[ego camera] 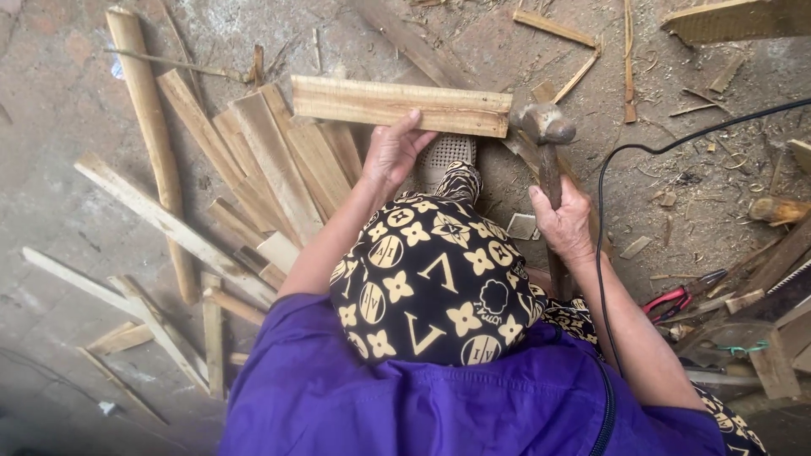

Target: The person hammers nails into a wooden plank to attach it to a wooden frame. They then use pliers to pull out a nail from the plank. The person continues hammering and adjusting the plank on the frame.

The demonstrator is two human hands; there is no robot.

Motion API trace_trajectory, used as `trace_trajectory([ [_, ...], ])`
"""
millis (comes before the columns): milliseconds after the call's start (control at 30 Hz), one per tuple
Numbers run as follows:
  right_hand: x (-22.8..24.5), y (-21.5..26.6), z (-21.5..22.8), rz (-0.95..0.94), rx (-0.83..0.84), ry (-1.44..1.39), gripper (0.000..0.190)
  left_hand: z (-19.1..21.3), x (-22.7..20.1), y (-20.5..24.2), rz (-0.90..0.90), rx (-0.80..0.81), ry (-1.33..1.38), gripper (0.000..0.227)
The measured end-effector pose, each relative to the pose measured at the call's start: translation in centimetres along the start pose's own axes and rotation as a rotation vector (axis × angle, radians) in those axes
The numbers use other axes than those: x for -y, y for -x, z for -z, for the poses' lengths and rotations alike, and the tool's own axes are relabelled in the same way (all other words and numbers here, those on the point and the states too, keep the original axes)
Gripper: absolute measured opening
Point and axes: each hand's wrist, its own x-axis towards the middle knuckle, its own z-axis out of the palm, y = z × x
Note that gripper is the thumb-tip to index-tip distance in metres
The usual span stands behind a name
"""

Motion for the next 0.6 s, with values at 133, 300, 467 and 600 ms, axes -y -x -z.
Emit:
trace_trajectory([
  [133, 1.2, -1.2, -0.6, 0.026, 0.042, 0.031, 0.014, -0.5, -0.2, -0.1, -0.015, 0.005, -0.018, 0.052],
  [300, 3.4, -1.9, -0.3, 0.027, 0.094, 0.095, 0.015, -1.4, -0.8, -0.4, -0.043, 0.036, -0.037, 0.051],
  [467, 4.7, -3.4, -0.4, 0.081, 0.060, 0.045, 0.015, -2.5, -0.6, -0.9, -0.045, 0.046, -0.029, 0.047],
  [600, 3.8, -3.9, -0.8, 0.093, 0.063, 0.055, 0.013, -2.1, 0.6, -1.5, -0.041, 0.046, -0.039, 0.048],
])
